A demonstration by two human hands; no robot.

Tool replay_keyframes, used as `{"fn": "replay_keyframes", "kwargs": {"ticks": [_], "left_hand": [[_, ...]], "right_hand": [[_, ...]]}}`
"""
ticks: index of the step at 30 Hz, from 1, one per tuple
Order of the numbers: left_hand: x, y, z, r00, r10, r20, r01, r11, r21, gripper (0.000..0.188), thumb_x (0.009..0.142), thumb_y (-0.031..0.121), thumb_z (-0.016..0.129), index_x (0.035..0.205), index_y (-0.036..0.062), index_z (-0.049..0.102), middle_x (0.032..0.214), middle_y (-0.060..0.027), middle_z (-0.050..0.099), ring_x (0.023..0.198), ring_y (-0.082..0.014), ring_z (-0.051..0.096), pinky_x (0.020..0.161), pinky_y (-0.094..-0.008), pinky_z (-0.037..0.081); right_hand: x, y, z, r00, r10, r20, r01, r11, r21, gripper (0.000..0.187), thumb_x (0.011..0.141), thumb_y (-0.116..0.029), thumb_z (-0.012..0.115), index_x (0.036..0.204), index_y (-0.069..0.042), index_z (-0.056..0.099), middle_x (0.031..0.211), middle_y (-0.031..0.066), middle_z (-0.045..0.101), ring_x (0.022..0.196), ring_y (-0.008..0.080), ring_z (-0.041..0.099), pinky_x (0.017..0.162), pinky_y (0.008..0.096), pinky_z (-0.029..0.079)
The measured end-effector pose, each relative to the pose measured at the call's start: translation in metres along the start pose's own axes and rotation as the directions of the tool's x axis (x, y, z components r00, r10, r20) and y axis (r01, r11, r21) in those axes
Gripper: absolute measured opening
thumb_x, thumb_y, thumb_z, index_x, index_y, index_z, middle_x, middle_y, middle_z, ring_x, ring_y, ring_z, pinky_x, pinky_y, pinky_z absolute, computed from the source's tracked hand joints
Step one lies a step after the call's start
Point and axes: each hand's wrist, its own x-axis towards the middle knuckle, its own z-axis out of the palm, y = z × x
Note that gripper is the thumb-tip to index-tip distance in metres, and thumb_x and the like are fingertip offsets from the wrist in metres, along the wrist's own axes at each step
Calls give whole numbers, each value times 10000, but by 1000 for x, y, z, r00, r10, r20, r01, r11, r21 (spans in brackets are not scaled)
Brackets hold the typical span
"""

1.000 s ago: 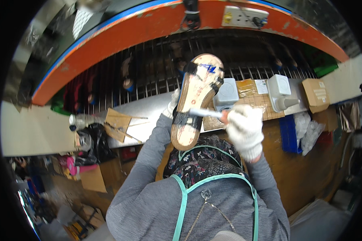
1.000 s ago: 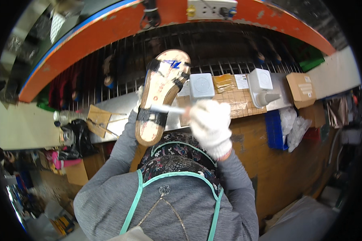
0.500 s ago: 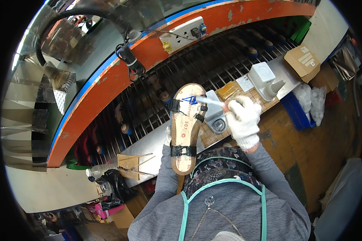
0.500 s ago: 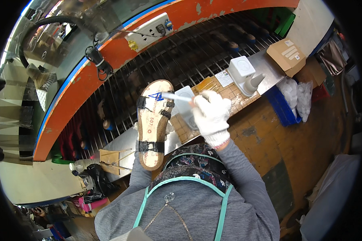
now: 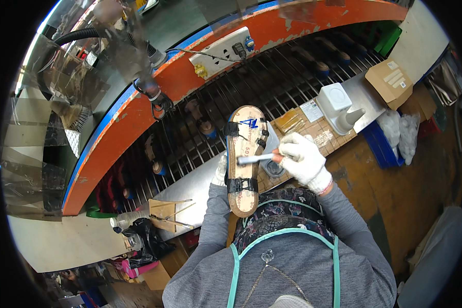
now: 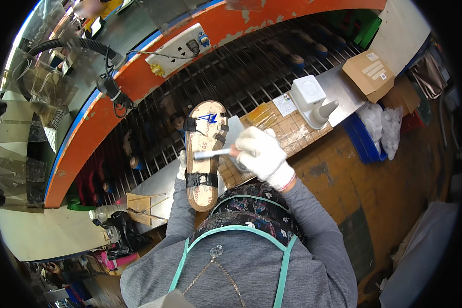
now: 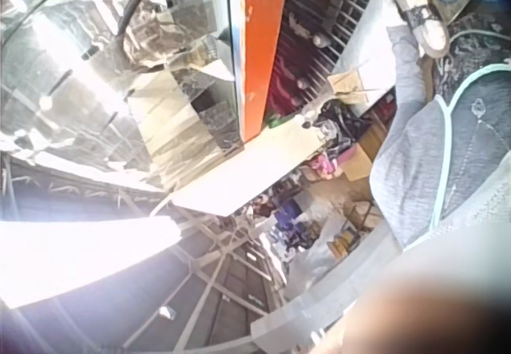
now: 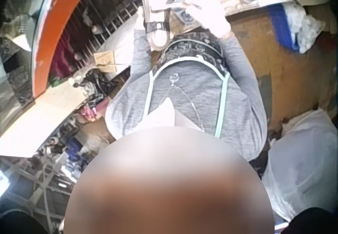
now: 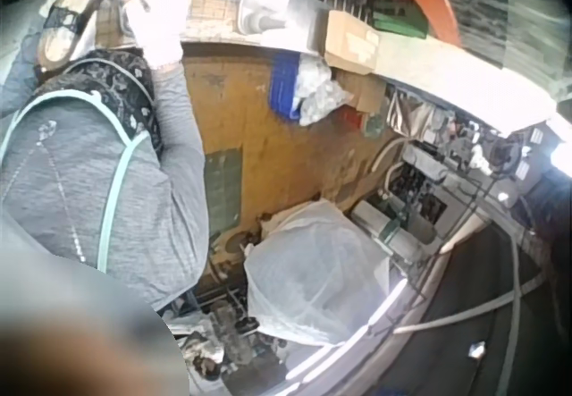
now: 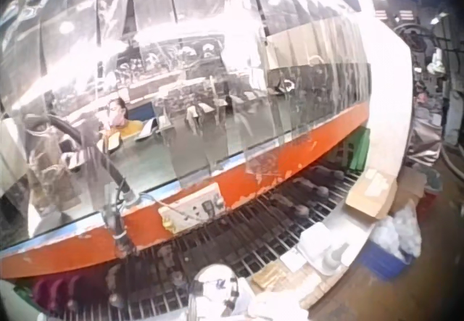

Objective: The person repeatedly applies glue to the sole of a blue sandal using a small brush. They dip the brush into a container and spread the adhesive along the edges and surface of the sole, rotating the sandal to reach different areas.

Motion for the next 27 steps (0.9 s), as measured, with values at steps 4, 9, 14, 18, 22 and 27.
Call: {"fn": "replay_keyframes", "kwargs": {"ticks": [4, 9, 14, 18, 22, 27], "left_hand": [[-4, -3, 27, 997, -6, -83, -5, 991, -136, 1064, 849, 808, 527, 1546, 27, 334, 1451, -287, 499, 1217, -436, 597, 1026, -561, 516], [32, 8, 100, 955, 170, -242, -211, 965, -157, 930, 898, 782, 473, 1528, 102, 392, 1439, -179, 544, 1197, -382, 607, 997, -539, 532], [55, 0, 160, 700, 442, -562, -344, 897, 276, 659, 1019, 547, 530, 1471, 71, 470, 1406, -104, 573, 1236, -229, 578, 1074, -382, 480], [67, -1, 164, 659, 543, -520, -331, 831, 448, 638, 1038, 502, 522, 1476, 43, 456, 1409, -113, 560, 1247, -218, 567, 1075, -368, 476], [62, 8, 152, 742, 445, -501, -186, 855, 484, 605, 1079, 395, 468, 1511, -23, 398, 1505, -158, 476, 1344, -221, 495, 1141, -350, 399], [29, 23, 155, 716, 535, -449, -167, 756, 633, 809, 1035, 605, 412, 1525, -36, 348, 1399, -315, 531, 1188, -369, 619, 1050, -460, 481]], "right_hand": [[-3, 33, 6, 910, 411, 56, -396, 822, 409, 223, 966, -279, 659, 948, -64, 716, 858, 10, 637, 665, 98, 514, 607, 259, 403], [-32, 39, 30, 783, 609, 124, -522, 536, 664, 247, 1069, -271, 497, 1032, -58, 616, 834, -4, 627, 676, 68, 499, 630, 230, 425], [-43, 22, 58, 806, 539, 245, -395, 181, 901, 462, 856, -48, 763, 1235, -41, 498, 1169, 85, 608, 933, 163, 643, 791, 304, 567], [-21, 31, 46, 796, 559, 231, -394, 191, 899, 580, 849, -42, 774, 1352, -1, 490, 1253, 113, 615, 1083, 206, 639, 846, 330, 579], [-5, 56, 43, 697, 645, 313, -334, -95, 938, 509, 910, -26, 684, 1373, 23, 479, 1262, 142, 616, 1117, 259, 646, 916, 410, 600], [11, 116, 51, 594, 729, 342, -318, -178, 931, 413, 909, -66, 682, 1280, -28, 505, 1137, 141, 631, 1008, 239, 660, 827, 391, 621]]}}
